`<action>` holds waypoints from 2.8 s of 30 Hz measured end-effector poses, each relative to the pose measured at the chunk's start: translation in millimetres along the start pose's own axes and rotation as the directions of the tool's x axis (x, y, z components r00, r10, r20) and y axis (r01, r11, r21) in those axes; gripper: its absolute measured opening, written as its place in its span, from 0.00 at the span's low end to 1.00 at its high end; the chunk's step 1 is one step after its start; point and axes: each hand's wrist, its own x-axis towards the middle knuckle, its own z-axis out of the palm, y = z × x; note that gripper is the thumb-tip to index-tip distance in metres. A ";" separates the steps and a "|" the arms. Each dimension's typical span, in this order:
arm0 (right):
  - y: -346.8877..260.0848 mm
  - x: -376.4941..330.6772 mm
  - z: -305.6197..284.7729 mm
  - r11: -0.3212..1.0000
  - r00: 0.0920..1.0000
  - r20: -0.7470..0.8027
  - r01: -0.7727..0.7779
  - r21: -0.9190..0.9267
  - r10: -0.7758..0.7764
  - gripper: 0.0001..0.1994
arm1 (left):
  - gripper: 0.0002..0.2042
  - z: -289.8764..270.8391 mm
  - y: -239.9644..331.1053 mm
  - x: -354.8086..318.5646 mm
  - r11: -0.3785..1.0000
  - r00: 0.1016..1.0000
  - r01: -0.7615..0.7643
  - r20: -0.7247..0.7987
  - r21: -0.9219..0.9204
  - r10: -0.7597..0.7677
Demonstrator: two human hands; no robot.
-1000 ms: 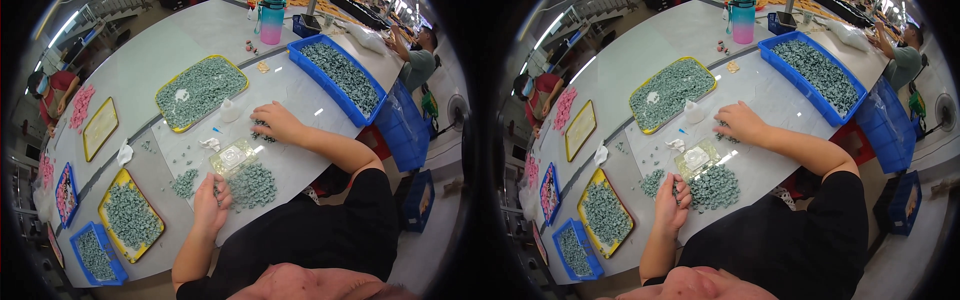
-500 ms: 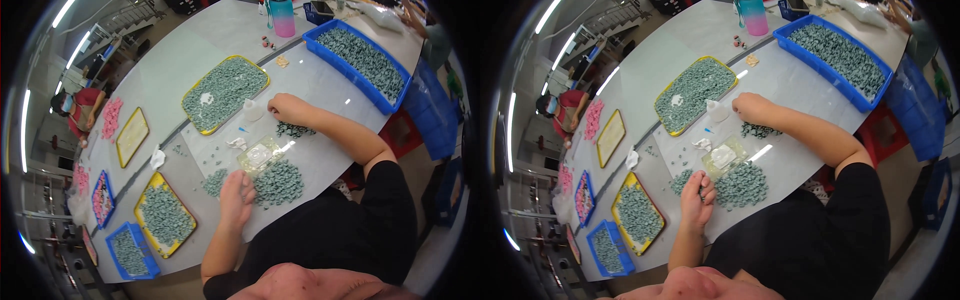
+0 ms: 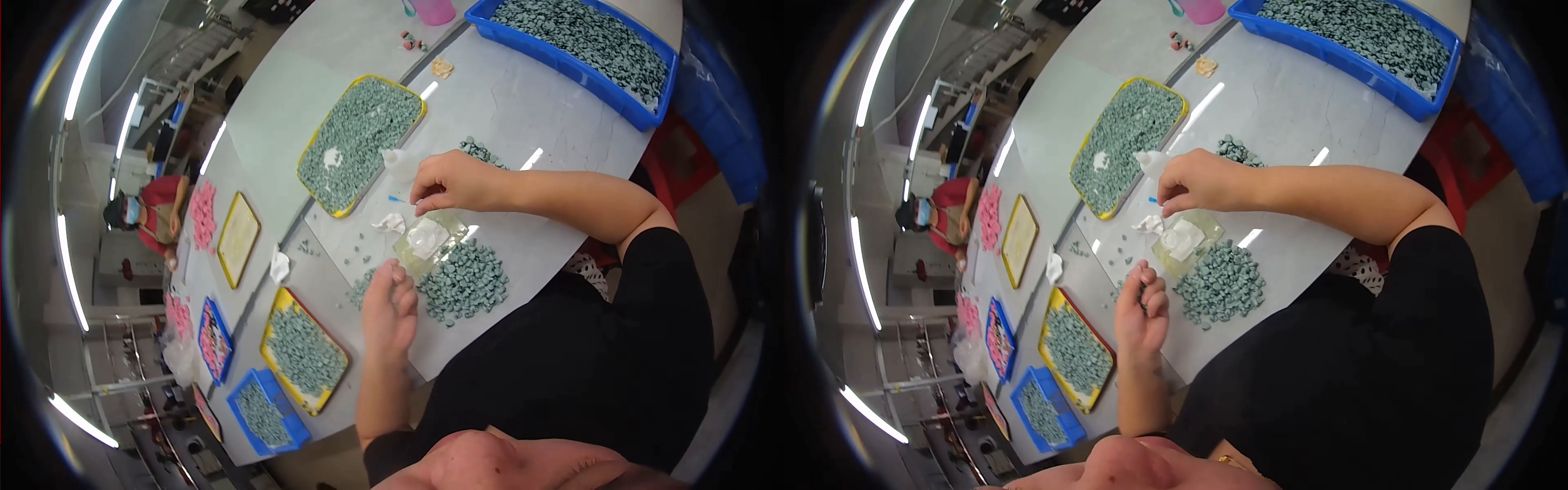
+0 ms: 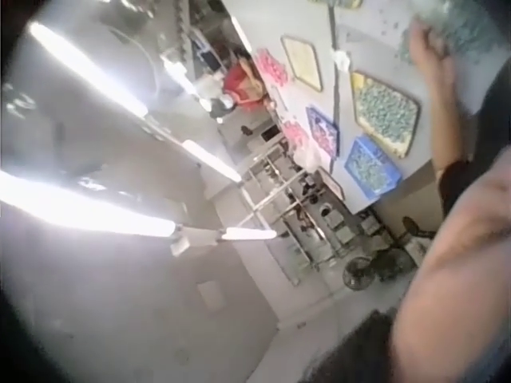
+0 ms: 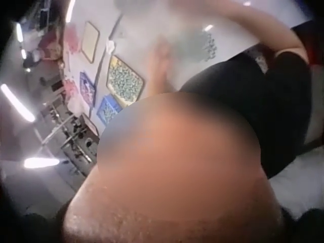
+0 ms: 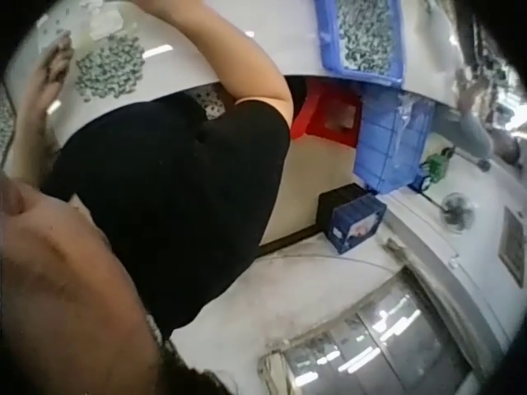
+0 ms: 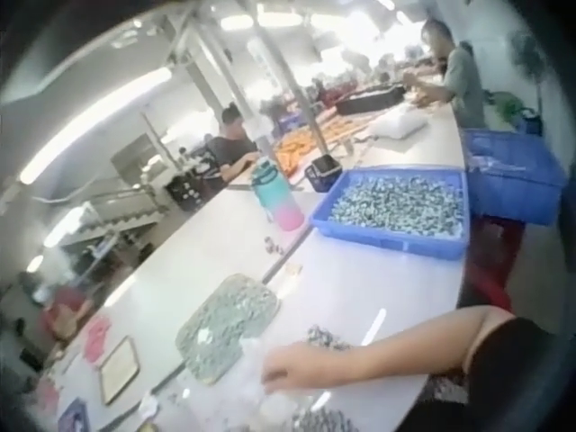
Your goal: Pick small green plastic components and place them onto a specific base for assembly.
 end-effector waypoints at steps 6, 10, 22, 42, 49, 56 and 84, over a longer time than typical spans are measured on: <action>-2.2 8.3 27.0 0.998 0.998 0.008 0.063 0.005 -0.063 0.08 | 0.08 -7.3 17.6 12.9 0.999 0.992 -0.048 0.114 -0.019 0.050; -2.2 12.7 33.2 0.980 0.990 0.064 0.132 -0.147 -0.123 0.08 | 0.10 -15.0 17.8 32.1 0.999 0.985 -0.018 0.170 0.027 0.013; 10.1 26.5 51.1 0.915 0.988 0.128 0.128 -0.383 -0.085 0.11 | 0.12 -46.0 16.5 37.6 0.998 0.985 -0.038 0.165 -0.039 0.044; -0.5 42.3 80.1 0.522 0.783 0.360 0.612 -0.595 -0.507 0.15 | 0.09 -68.1 32.9 33.0 0.999 0.990 0.039 0.134 -0.021 -0.036; -4.9 47.0 86.5 0.473 0.752 0.328 0.629 -0.617 -0.572 0.08 | 0.10 -70.4 33.3 30.8 0.999 0.987 0.049 0.153 -0.004 -0.048; -4.0 43.0 94.1 0.903 0.960 0.049 0.275 -0.330 -0.275 0.16 | 0.07 -72.4 30.4 28.0 1.000 0.979 -0.025 0.202 -0.008 0.026; -32.8 39.7 112.6 0.879 0.942 0.123 -0.335 0.340 0.312 0.04 | 0.10 -73.6 40.9 15.8 0.993 0.968 0.102 0.234 -0.053 -0.087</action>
